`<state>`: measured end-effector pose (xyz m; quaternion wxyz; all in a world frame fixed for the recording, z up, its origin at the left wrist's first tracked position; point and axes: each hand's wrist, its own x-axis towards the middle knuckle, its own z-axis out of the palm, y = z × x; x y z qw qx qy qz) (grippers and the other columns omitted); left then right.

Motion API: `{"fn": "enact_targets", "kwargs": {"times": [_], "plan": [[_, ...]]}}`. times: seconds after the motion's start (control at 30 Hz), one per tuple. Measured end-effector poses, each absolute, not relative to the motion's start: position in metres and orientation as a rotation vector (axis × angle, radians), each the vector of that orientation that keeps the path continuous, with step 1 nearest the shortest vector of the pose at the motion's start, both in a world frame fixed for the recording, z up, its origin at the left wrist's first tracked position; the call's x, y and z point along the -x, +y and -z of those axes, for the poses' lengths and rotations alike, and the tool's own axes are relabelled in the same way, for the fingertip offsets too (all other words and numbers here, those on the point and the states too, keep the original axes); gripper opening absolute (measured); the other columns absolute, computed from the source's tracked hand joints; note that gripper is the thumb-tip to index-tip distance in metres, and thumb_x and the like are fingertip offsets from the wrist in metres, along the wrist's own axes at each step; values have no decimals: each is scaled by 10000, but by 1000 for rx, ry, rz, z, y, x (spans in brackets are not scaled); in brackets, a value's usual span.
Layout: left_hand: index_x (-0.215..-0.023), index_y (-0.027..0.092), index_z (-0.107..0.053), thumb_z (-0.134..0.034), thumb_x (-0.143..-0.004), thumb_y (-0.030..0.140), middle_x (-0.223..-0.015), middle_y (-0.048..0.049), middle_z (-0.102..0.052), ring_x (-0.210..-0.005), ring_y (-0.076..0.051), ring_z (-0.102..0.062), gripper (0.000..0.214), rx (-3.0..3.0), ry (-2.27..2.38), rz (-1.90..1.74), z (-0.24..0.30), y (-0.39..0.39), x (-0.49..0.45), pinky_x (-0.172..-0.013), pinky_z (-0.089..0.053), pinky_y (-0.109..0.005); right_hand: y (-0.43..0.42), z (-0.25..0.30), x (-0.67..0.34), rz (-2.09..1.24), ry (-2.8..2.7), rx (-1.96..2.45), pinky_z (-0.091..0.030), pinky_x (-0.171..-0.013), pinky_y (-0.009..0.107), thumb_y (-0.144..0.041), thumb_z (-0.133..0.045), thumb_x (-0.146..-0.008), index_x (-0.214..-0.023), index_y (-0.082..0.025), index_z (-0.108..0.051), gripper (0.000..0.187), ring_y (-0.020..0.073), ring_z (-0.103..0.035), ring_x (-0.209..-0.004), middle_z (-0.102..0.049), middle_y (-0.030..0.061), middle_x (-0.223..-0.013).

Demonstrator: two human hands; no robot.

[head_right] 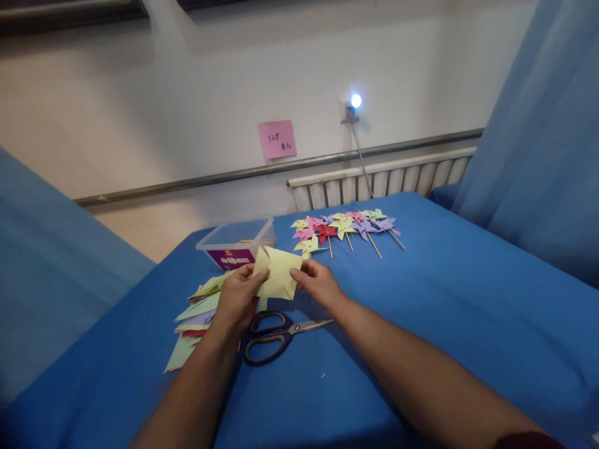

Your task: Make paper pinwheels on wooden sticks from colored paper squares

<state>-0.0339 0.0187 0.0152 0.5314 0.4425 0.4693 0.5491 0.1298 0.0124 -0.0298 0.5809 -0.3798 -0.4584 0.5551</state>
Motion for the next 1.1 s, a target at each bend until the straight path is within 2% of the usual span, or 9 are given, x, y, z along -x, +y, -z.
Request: {"fn": "enact_targets", "kwargs": {"times": [0.13, 0.3, 0.57, 0.73, 0.83, 0.9, 1.0, 1.1], "plan": [[-900, 120, -658, -815, -631, 332, -780, -69, -733, -629, -169, -664, 376, -1003, 1019, -1204, -11, 13, 23, -635, -534, -281, 11, 25, -133, -1326, -924, 868, -308, -462, 226, -508, -763, -625, -740, -162, -611, 395, 72, -399, -468, -532, -53, -558], [-1056, 135, -679, -707, -775, 360, -1064, -119, -723, -866, -216, -690, 361, -889, 830, -1139, -10, 7, 16, -730, -558, -301, 14, 33, -135, -1303, -795, 852, -269, -445, 224, -484, -771, -648, -739, -161, -623, 367, 74, -396, -462, -531, -44, -545], [-1132, 109, -666, -746, -747, 226, -1112, -134, -713, -977, -247, -681, 409, -873, 758, -1179, -7, -1, 5, -871, -542, -335, 10, 32, -131, -1351, -741, 751, -396, -531, 262, -439, -812, -626, -869, -172, -684, 383, 137, -558, -587, -672, 8, -699], [-1146, 87, -660, -768, -721, 215, -1093, -151, -718, -994, -272, -681, 457, -834, 775, -1229, -7, -4, 0, -911, -532, -364, 7, 32, -127, -1379, -780, 749, -401, -514, 259, -425, -805, -636, -847, -179, -655, 357, 130, -556, -558, -674, 5, -708], [-1148, 87, -653, -767, -704, 172, -1082, -149, -722, -985, -273, -686, 465, -749, 810, -1286, -7, -2, 1, -898, -543, -358, 7, 35, -127, -1278, -895, 822, -404, -490, 252, -423, -744, -696, -856, -186, -628, 308, 118, -525, -511, -634, -16, -651], [-1138, 87, -652, -753, -701, 135, -1065, -144, -728, -969, -269, -693, 451, -682, 829, -1318, -8, 1, 3, -884, -552, -354, 7, 36, -128, -1123, -977, 861, -451, -541, 265, -366, -686, -744, -970, -202, -612, 289, 132, -563, -580, -655, 3, -759], [-1076, 70, -667, -723, -708, 97, -1005, -144, -742, -915, -271, -707, 373, -610, 866, -1352, -11, 4, 6, -851, -569, -362, 3, 35, -132, -802, -1167, 887, -510, -732, 322, -205, -591, -773, -1171, -254, -553, 403, 180, -618, -885, -613, 64, -1142], [-1026, 51, -677, -701, -721, 81, -963, -145, -747, -863, -271, -715, 307, -577, 871, -1356, -14, 5, 9, -828, -578, -366, -3, 32, -135, -515, -1448, 908, -463, -949, 405, -80, -540, -739, -1170, -292, -580, 482, 228, -511, -1190, -454, 65, -1364]]}}
